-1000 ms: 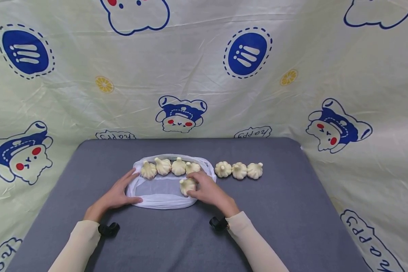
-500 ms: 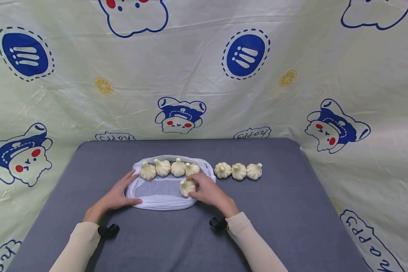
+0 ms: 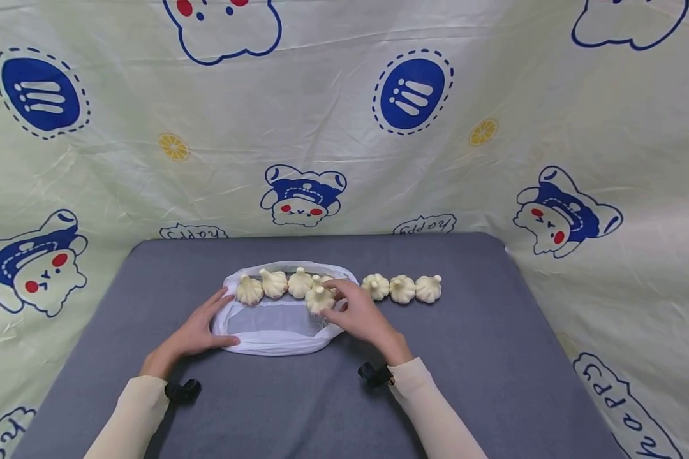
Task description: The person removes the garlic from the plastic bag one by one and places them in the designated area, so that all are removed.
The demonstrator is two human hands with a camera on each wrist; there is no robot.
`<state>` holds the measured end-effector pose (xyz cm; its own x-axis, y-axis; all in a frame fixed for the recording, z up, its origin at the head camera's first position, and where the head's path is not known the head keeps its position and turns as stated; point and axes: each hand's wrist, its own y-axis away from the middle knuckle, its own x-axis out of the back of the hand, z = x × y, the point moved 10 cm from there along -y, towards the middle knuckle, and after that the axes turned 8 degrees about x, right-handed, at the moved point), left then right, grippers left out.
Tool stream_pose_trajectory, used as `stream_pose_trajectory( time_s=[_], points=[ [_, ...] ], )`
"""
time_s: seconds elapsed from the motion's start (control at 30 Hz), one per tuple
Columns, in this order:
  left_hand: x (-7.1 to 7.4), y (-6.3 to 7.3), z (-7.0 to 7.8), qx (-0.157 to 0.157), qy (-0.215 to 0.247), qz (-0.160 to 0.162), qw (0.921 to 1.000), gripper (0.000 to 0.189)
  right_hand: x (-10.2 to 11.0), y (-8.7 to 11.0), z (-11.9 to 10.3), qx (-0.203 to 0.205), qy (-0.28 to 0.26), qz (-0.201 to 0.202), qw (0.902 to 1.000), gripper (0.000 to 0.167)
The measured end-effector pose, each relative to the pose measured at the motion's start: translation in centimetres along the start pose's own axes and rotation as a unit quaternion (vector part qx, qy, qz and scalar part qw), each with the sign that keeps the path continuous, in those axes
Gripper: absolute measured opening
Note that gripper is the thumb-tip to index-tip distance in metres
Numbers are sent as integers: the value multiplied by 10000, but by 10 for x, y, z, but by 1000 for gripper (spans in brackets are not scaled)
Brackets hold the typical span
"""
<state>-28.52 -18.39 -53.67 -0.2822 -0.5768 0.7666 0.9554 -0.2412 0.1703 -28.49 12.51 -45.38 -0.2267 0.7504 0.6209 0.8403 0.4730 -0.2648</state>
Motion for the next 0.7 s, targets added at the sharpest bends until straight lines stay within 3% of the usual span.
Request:
stream_pose_trajectory(
  time_s=[0.4, 0.7],
  points=[
    [2, -2, -2, -59, -40, 64, 10000, 103, 47, 4, 0, -212, -90, 736, 9970, 53],
    [0, -1, 0, -60, -31, 59, 10000, 103, 65, 8, 5, -331, -186, 1026, 9940, 52]
  ],
)
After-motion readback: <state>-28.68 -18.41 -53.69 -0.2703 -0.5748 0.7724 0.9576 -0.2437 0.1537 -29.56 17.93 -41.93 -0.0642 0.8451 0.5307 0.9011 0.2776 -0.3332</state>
